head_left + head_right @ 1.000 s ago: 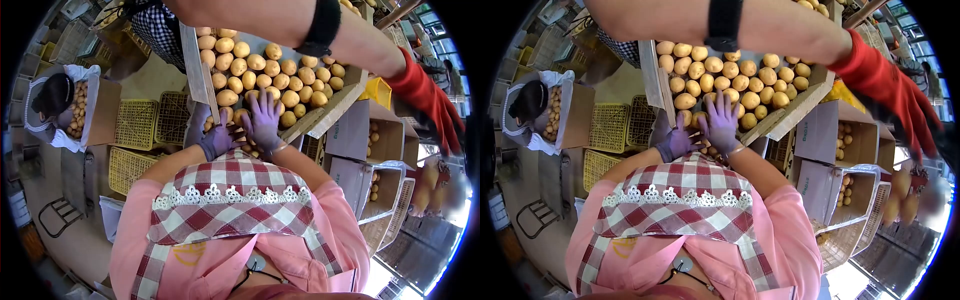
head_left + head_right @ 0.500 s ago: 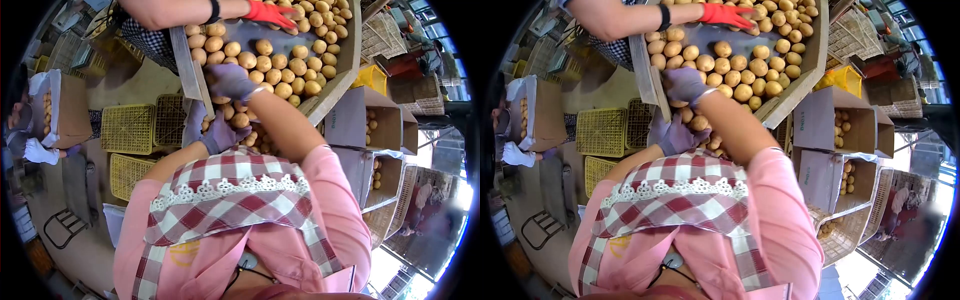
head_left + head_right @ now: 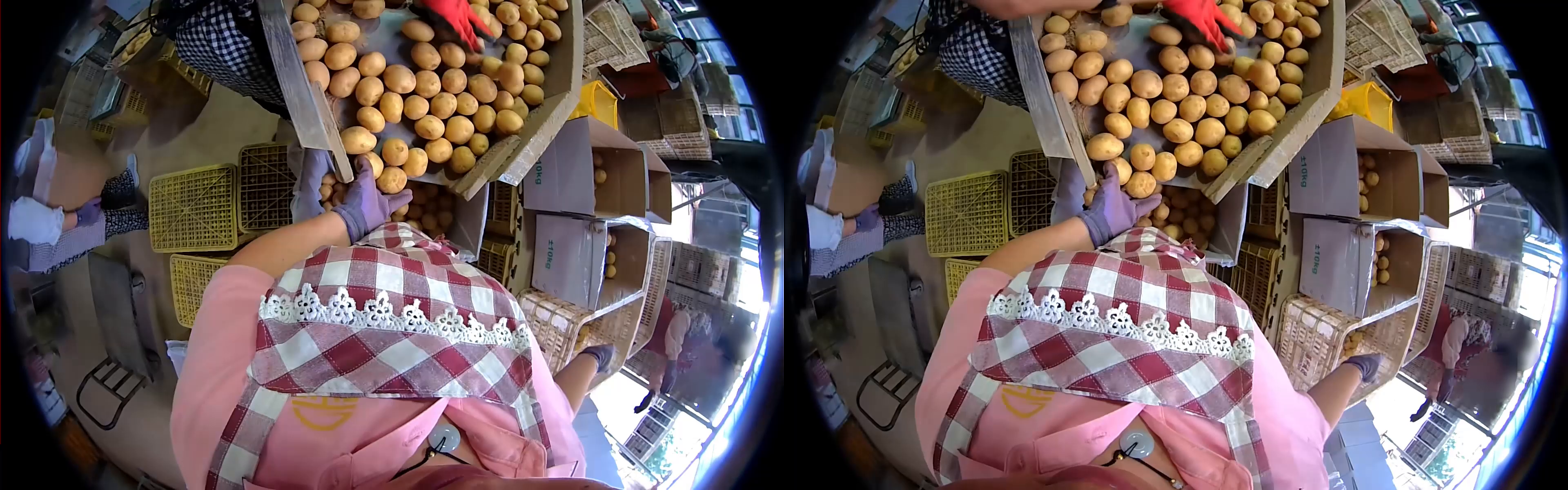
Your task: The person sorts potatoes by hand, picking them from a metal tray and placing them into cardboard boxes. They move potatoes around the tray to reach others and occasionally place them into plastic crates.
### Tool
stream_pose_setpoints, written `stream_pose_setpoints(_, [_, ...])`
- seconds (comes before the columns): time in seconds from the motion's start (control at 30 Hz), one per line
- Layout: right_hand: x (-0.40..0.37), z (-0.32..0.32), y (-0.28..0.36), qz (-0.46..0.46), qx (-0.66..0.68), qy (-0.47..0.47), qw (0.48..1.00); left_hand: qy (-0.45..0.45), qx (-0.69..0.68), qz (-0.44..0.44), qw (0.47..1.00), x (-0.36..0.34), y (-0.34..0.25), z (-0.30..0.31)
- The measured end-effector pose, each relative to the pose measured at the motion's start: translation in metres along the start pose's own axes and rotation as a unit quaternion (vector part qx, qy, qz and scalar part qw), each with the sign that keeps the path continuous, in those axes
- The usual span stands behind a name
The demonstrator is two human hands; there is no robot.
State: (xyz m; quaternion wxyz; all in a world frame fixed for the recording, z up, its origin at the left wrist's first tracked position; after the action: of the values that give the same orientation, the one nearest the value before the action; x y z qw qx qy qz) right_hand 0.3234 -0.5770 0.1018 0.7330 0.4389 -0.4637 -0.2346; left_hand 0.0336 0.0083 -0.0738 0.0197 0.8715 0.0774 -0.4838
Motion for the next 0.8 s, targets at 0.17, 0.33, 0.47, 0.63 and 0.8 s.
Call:
stream_pose_setpoints(0.17, [-0.198,-0.069,0.143,0.088,0.128,0.329,0.931,0.017,0.017,-0.033,0.999,-0.005,-0.002,-0.003])
stream_pose_setpoints(0.33, [-0.464,-0.061,0.253,0.453,0.278,0.68,0.505,0.023,0.032,-0.038,0.998,-0.019,-0.005,-0.006])
stream_pose_setpoints(0.47, [-0.558,-0.058,0.226,0.62,0.135,0.672,0.382,0.02,0.089,-0.115,0.989,-0.022,-0.012,-0.002])
stream_pose_setpoints(0.63, [-0.496,-0.072,0.24,0.369,0.259,0.717,0.532,-0.025,0.082,-0.055,0.995,-0.042,-0.004,-0.016])
stream_pose_setpoints(0.8, [-0.268,-0.12,0.232,0.311,0.33,0.333,0.827,0.029,0.008,-0.029,0.999,-0.03,-0.001,-0.028])
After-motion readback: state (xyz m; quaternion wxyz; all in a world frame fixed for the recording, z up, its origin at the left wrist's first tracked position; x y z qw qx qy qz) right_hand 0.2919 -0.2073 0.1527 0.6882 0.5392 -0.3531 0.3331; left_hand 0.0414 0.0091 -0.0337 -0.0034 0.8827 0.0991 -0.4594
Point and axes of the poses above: each hand's wrist, its own x-axis towards the middle knuckle, its own z-axis out of the back of the hand, y = z × x, the point moved 5 cm from there along x, towards the middle knuckle, and after that the axes turned 15 degrees about -y, right-handed, at the moved point
